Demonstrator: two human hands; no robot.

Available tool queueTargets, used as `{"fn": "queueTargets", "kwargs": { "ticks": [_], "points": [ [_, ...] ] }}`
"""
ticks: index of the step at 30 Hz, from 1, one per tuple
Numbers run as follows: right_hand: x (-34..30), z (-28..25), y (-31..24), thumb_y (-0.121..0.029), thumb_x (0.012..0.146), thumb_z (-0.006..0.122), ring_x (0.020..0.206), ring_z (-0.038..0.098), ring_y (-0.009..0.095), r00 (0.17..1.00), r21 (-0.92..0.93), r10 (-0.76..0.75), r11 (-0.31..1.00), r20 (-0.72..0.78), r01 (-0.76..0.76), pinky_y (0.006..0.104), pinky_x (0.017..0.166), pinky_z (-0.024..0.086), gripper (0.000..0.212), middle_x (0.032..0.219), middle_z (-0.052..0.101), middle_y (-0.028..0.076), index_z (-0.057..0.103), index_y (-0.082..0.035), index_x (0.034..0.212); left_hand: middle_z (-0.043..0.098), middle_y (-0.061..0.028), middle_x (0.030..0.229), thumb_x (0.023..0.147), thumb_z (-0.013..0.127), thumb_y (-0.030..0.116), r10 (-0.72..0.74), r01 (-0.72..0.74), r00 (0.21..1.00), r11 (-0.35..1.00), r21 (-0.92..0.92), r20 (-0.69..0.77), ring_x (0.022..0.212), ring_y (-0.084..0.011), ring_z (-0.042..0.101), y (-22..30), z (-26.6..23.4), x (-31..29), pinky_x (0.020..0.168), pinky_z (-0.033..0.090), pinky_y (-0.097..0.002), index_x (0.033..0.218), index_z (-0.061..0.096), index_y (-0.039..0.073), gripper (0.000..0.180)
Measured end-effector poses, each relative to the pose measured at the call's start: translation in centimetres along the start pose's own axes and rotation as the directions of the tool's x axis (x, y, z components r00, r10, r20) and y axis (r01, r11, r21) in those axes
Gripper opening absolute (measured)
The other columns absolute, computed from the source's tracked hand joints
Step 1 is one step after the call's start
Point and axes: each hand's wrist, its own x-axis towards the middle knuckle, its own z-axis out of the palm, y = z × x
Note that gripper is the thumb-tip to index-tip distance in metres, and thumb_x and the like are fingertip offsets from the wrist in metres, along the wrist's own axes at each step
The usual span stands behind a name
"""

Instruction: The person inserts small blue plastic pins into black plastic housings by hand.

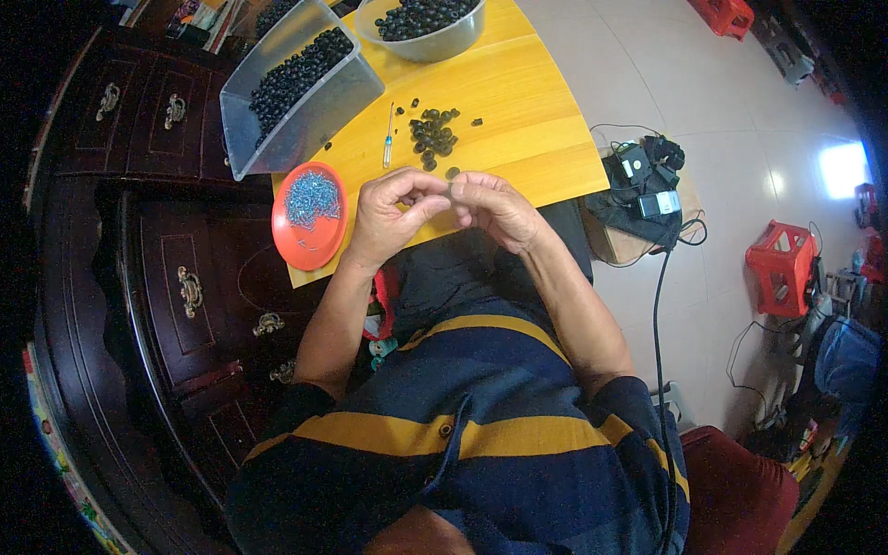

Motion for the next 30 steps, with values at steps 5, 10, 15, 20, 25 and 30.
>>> {"fn": "queueTargets", "kwargs": {
  "ticks": [5,10,15,20,25,30],
  "points": [
    [-0.1,-0.2,-0.4,-0.028,0.092,0.068,0.065,0.051,0.008,0.999,-0.046,0.023,0.999,0.040,-0.021,0.0235,0.066,0.043,0.020,0.070,0.056,-0.003,0.063,-0.011,0.083,0.061,0.0051,0.082,0.081,0.077,0.003,-0.157,0.184,0.979,0.955,-0.231,0.133,0.072,-0.0016,0.055,0.1,-0.4,-0.2,0.064,0.047,-0.0198,0.111,0.071,0.004,0.031],
    [0.0,-0.5,-1.0,-0.029,0.090,0.070,0.069,0.056,0.009,0.987,-0.100,0.047,0.994,0.152,-0.032,0.0251,0.067,0.048,0.028,0.075,0.061,-0.001,0.067,-0.004,0.100,0.060,0.0024,0.080,0.081,0.077,0.006,-0.082,0.119,0.965,0.983,-0.139,0.250,0.070,-0.0047,0.055,-0.1,-1.2,0.1,0.063,0.046,-0.0209,0.116,0.070,0.005,0.035],
    [0.1,-1.1,-0.7,-0.030,0.089,0.071,0.068,0.056,0.009,0.983,-0.108,0.042,0.994,0.180,-0.023,0.0243,0.067,0.049,0.029,0.078,0.062,0.001,0.067,-0.002,0.099,0.059,-0.0018,0.078,0.082,0.075,0.005,-0.018,0.026,0.967,0.999,-0.029,0.253,0.068,-0.0090,0.056,0.4,-1.0,0.4,0.063,0.047,-0.0228,0.112,0.070,0.004,0.030],
    [-0.2,-0.9,-0.5,-0.032,0.089,0.072,0.069,0.056,0.007,0.984,-0.105,0.056,0.994,0.167,-0.038,0.0251,0.069,0.051,0.034,0.081,0.062,0.001,0.067,-0.002,0.102,0.059,-0.0026,0.077,0.082,0.074,0.005,0.008,0.008,0.974,0.998,-0.070,0.228,0.069,-0.0105,0.057,0.6,-0.9,0.1,0.064,0.048,-0.0249,0.108,0.070,0.002,0.026],
    [-0.5,0.5,-0.5,-0.035,0.090,0.073,0.069,0.053,0.007,0.991,-0.056,0.051,0.997,0.120,-0.045,0.0245,0.066,0.047,0.032,0.077,0.060,-0.003,0.068,-0.005,0.099,0.061,-0.0041,0.079,0.083,0.074,0.006,0.052,-0.048,0.983,0.998,-0.026,0.173,0.069,-0.0114,0.058,0.6,-0.9,0.0,0.064,0.048,-0.0253,0.106,0.070,0.001,0.024],
    [-0.8,0.6,-0.4,-0.034,0.090,0.073,0.071,0.054,0.005,0.989,0.035,0.000,0.999,0.146,-0.005,0.0238,0.068,0.048,0.036,0.087,0.064,-0.002,0.068,-0.004,0.108,0.063,-0.0051,0.081,0.083,0.074,0.006,0.061,-0.058,0.986,0.998,-0.021,0.153,0.069,-0.0116,0.059,0.8,-0.9,-0.1,0.064,0.048,-0.0254,0.106,0.069,0.001,0.024]
  ]
}}
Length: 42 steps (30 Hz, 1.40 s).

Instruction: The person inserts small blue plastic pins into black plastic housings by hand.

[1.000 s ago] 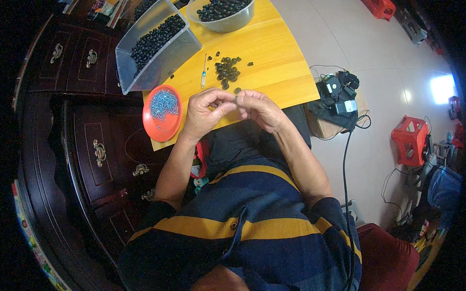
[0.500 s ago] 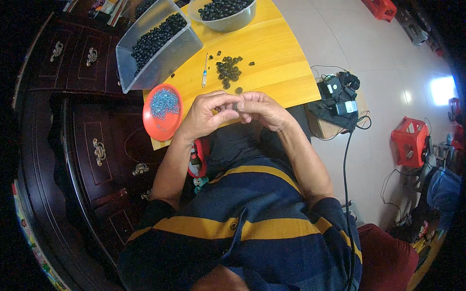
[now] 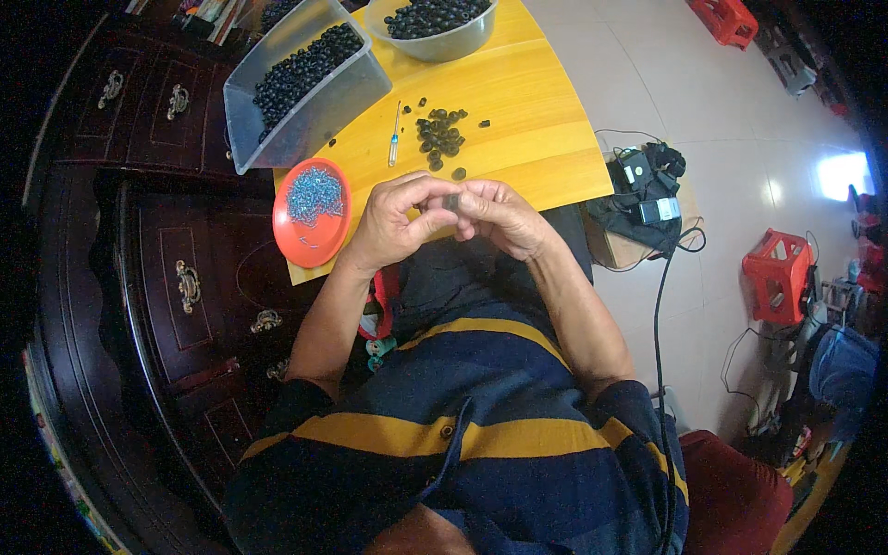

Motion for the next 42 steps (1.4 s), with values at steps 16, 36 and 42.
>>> {"fn": "queueTargets", "kwargs": {
  "ticks": [16,36,42],
  "points": [
    [0.2,1.0,-1.3,-0.031,0.095,0.065,0.074,0.051,0.006,0.998,-0.223,0.023,0.975,0.059,-0.009,0.0219,0.067,0.045,0.037,0.099,0.067,0.001,0.067,-0.001,0.117,0.058,-0.0049,0.075,0.078,0.077,0.010,0.016,-0.019,1.000,0.983,0.183,0.017,0.065,-0.0177,0.058,1.6,-0.4,-0.1,0.059,0.049,-0.0305,0.113,0.070,0.009,0.036],
    [0.3,0.4,-0.6,-0.036,0.093,0.069,0.071,0.052,0.006,1.000,-0.159,-0.016,0.987,-0.020,0.013,0.0221,0.069,0.046,0.032,0.083,0.061,-0.003,0.067,-0.005,0.102,0.059,-0.0025,0.075,0.077,0.078,0.004,-0.026,0.026,0.999,0.999,0.018,-0.032,0.064,-0.0100,0.054,0.2,0.0,0.1,0.059,0.045,-0.0247,0.106,0.071,0.001,0.029],
    [0.2,1.1,-0.8,-0.039,0.092,0.069,0.072,0.052,0.006,0.999,-0.150,-0.032,0.988,-0.044,0.025,0.0229,0.070,0.047,0.037,0.087,0.062,-0.002,0.067,-0.004,0.106,0.055,0.0006,0.070,0.075,0.078,-0.002,-0.021,0.008,0.995,0.992,-0.126,-0.095,0.061,-0.0063,0.050,-0.6,0.6,0.2,0.055,0.042,-0.0231,0.102,0.072,0.002,0.028]
  ]
}}
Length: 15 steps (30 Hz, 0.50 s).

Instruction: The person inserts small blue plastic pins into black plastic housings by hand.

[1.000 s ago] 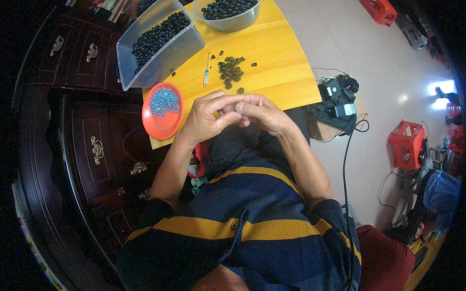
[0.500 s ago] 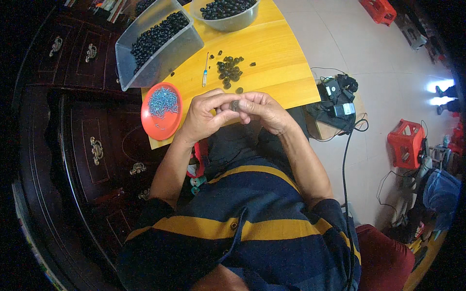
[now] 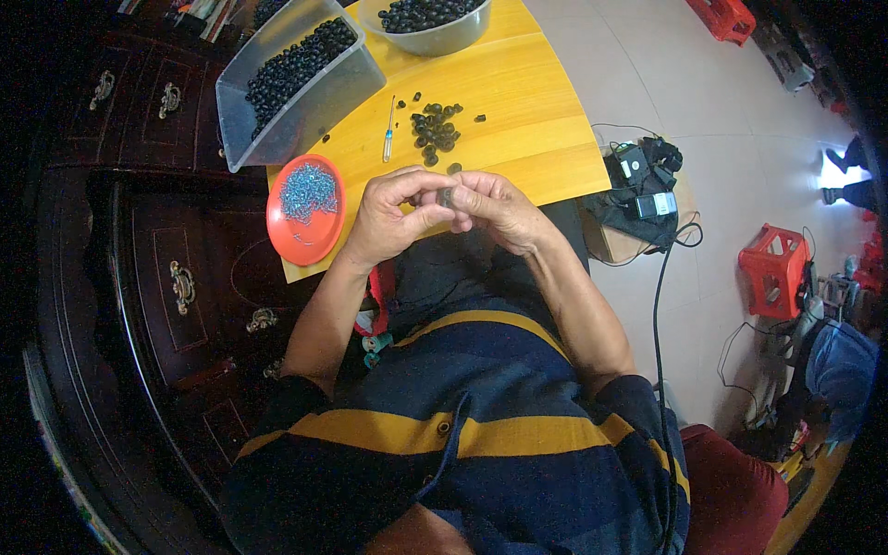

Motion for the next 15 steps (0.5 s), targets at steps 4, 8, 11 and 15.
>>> {"fn": "queueTargets", "kwargs": {
  "ticks": [4,8,11,15],
  "points": [
    [-0.1,-0.2,0.2,-0.041,0.092,0.070,0.071,0.052,0.006,1.000,0.014,0.014,1.000,0.027,-0.014,0.0237,0.071,0.047,0.040,0.084,0.061,-0.002,0.067,-0.004,0.107,0.054,0.0037,0.071,0.079,0.076,-0.002,-0.050,0.054,0.998,0.990,-0.127,0.039,0.063,-0.0039,0.048,-0.4,0.0,-0.2,0.057,0.042,-0.0214,0.105,0.071,0.000,0.027],
    [-0.1,-0.6,0.0,-0.045,0.091,0.069,0.070,0.051,0.007,0.998,-0.025,0.044,0.999,0.044,-0.043,0.0246,0.069,0.046,0.043,0.077,0.057,-0.003,0.067,-0.004,0.106,0.052,0.0061,0.072,0.081,0.075,-0.003,-0.128,0.156,0.985,0.944,-0.289,0.115,0.065,-0.0024,0.046,-1.1,-0.2,-0.4,0.059,0.042,-0.0193,0.109,0.071,0.000,0.028],
    [-0.1,-0.5,-0.3,-0.046,0.091,0.069,0.069,0.050,0.008,0.998,-0.051,0.042,0.998,0.051,-0.039,0.0250,0.068,0.045,0.044,0.074,0.055,-0.004,0.067,-0.004,0.104,0.051,0.0059,0.072,0.081,0.074,-0.003,-0.155,0.188,0.979,0.938,-0.292,0.132,0.064,-0.0026,0.045,-0.2,-0.2,-0.2,0.060,0.042,-0.0192,0.110,0.071,0.000,0.029],
    [0.1,-0.7,0.0,-0.045,0.091,0.069,0.069,0.050,0.009,0.998,-0.053,0.008,0.999,0.060,-0.004,0.0252,0.067,0.044,0.042,0.074,0.055,-0.003,0.067,-0.005,0.104,0.052,0.0056,0.072,0.081,0.074,-0.004,-0.136,0.162,0.982,0.963,-0.214,0.128,0.064,-0.0025,0.046,0.6,-0.4,0.1,0.060,0.043,-0.0198,0.111,0.071,-0.001,0.030]
  ]
}}
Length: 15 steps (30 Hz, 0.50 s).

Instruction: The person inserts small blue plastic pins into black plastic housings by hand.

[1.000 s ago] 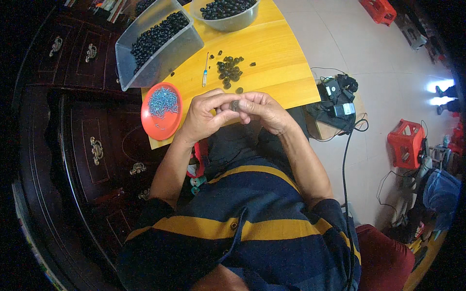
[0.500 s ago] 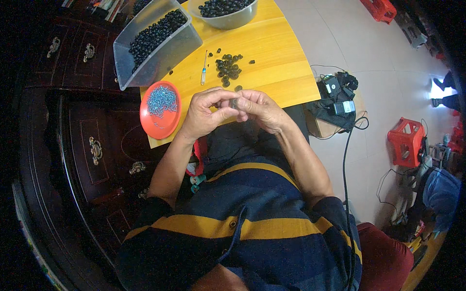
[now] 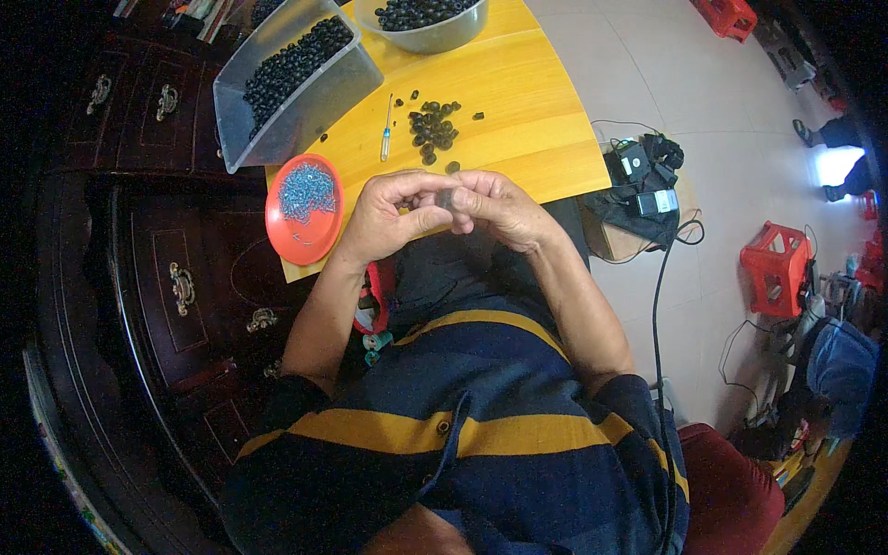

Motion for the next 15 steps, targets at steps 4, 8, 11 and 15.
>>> {"fn": "queueTargets", "kwargs": {
  "ticks": [4,8,11,15],
  "points": [
    [0.0,0.1,0.5,-0.044,0.090,0.070,0.069,0.051,0.008,1.000,0.031,-0.014,0.999,-0.015,0.014,0.0252,0.066,0.044,0.042,0.074,0.056,-0.003,0.067,-0.004,0.106,0.052,0.0052,0.070,0.082,0.073,-0.004,0.054,-0.053,0.998,0.995,0.083,-0.011,0.063,-0.0035,0.050,0.5,0.1,0.0,0.059,0.045,-0.0203,0.109,0.070,-0.002,0.028],
    [0.0,0.2,0.6,-0.039,0.090,0.072,0.070,0.053,0.008,0.999,0.101,-0.008,0.995,-0.039,0.012,0.0250,0.068,0.047,0.039,0.079,0.058,-0.003,0.067,-0.004,0.108,0.050,0.0079,0.070,0.083,0.075,0.002,-0.002,-0.003,0.998,0.996,-0.088,-0.057,0.063,-0.0020,0.043,-0.1,0.7,-0.2,0.059,0.038,-0.0188,0.113,0.071,0.001,0.031],
    [0.0,0.2,0.5,-0.036,0.090,0.072,0.071,0.053,0.007,0.998,0.120,0.013,0.993,-0.058,-0.006,0.0249,0.070,0.048,0.038,0.082,0.060,-0.003,0.066,-0.004,0.110,0.054,0.0068,0.071,0.086,0.072,0.000,-0.031,0.022,0.997,0.993,-0.119,-0.073,0.063,-0.0017,0.046,-1.0,0.9,-0.5,0.059,0.039,-0.0185,0.117,0.068,0.000,0.031],
    [0.0,0.0,1.0,-0.038,0.090,0.072,0.072,0.054,0.007,0.998,0.139,0.029,0.990,-0.059,-0.020,0.0252,0.071,0.049,0.041,0.083,0.060,-0.004,0.066,-0.005,0.113,0.059,0.0051,0.074,0.089,0.068,0.000,-0.036,0.018,0.997,0.969,-0.246,-0.068,0.064,-0.0014,0.048,-2.1,1.3,-0.5,0.058,0.040,-0.0183,0.121,0.065,-0.001,0.032]
  ]
}}
